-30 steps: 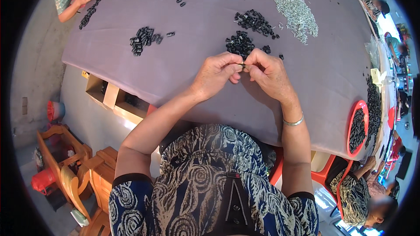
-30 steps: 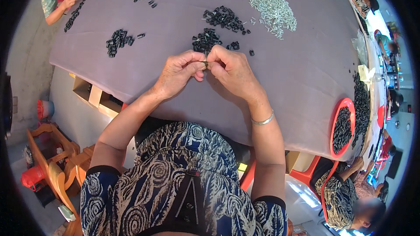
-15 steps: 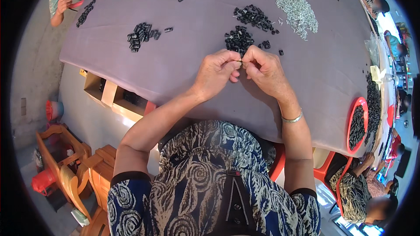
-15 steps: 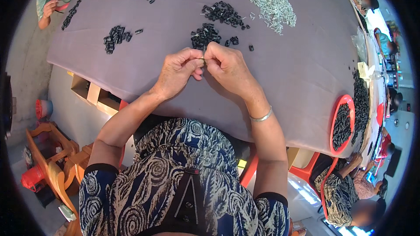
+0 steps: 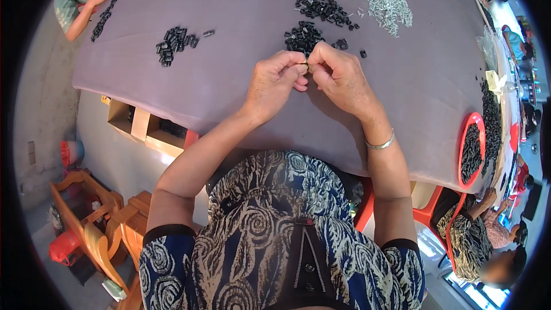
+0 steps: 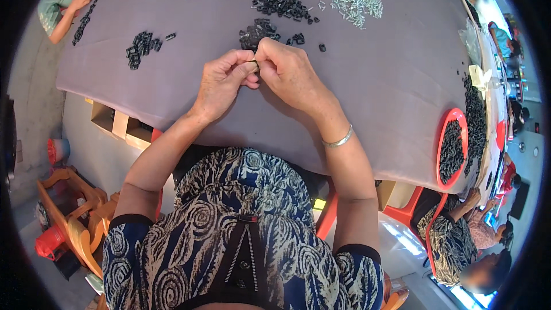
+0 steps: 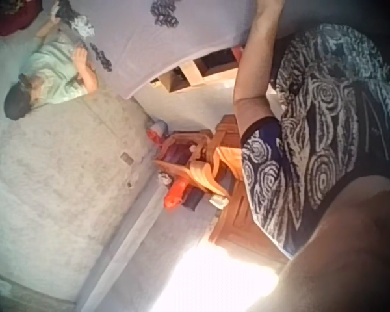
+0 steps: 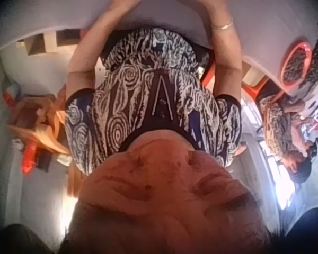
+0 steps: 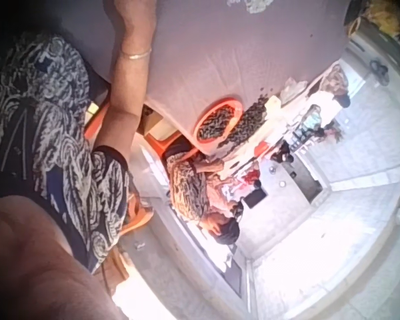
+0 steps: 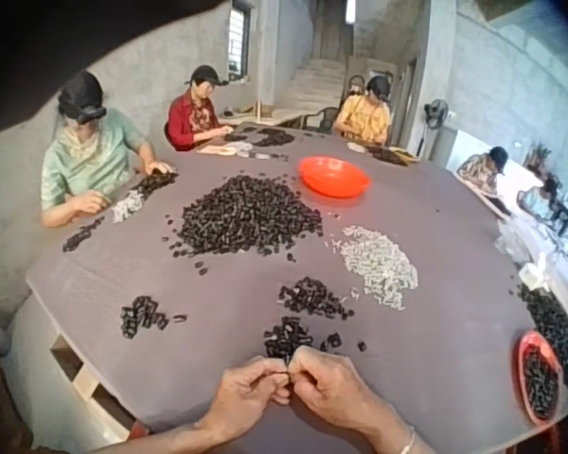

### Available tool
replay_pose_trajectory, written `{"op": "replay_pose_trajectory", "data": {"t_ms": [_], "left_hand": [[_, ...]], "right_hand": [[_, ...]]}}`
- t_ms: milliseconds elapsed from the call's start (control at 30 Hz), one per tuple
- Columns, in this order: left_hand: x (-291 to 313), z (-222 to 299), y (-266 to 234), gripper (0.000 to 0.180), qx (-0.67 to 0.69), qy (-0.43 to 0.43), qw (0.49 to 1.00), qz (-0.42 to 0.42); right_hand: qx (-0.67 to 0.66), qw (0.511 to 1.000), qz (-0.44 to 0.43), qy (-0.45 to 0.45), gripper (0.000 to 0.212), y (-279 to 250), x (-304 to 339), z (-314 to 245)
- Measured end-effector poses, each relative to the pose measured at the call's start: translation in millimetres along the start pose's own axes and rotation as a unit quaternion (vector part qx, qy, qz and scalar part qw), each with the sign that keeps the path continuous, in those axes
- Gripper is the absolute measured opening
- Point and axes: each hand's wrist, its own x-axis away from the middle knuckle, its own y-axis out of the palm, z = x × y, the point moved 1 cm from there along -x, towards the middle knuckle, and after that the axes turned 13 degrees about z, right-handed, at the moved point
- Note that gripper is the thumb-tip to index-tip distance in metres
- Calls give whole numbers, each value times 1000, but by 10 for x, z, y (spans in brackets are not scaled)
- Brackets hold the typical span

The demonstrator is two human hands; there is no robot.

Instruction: Inspecting and sorting small black components on a shared workshop table.

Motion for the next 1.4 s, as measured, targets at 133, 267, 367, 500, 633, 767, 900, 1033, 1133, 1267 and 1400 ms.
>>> {"op": "replay_pose_trajectory", "data": {"t_ms": [133, 267, 367, 500, 633, 767, 900, 1033, 1133, 1267, 1400], "left_hand": [[9, 27, -14, 16, -9, -18, 1000, -16], [-16, 2, -15, 17, -12, -19, 999, -25], [-16, -13, -18, 17, -14, -13, 999, -26], [-8, 5, -10, 17, -22, -6, 999, -28], [-7, -8, -16, 17, -17, -4, 999, -29], [7, -20, -14, 16, 2, 7, 1000, -26], [25, 15, -8, 14, -1, 20, 999, -30], [23, 15, -19, 12, 15, 44, 999, -21], [5, 13, -46, 12, 21, 69, 997, -23], [14, 21, -11, 13, 22, 114, 993, -13], [32, 51, 9, 13, 8, 163, 986, -13]], "right_hand": [[-22, 1000, -1, 4, 6, -16, 27, 21], [-25, 1000, -2, -1, 5, -34, 17, 26], [-17, 1000, 2, 1, 5, -34, 16, 21], [-6, 1000, 3, -11, 5, -45, 4, 6], [-13, 1000, 1, -8, 6, -46, -1, 18], [-55, 998, 15, 9, 6, -27, 13, 69], [-111, 989, 10, 97, 8, -62, -1, 53], [-155, 967, 1, 200, 23, -66, -18, 18], [-195, 956, -17, 220, 35, -88, -5, 22], [-241, 921, -67, 300, 47, -18, 57, 19], [-331, 882, -85, 324, 46, 60, 71, -23]]}}
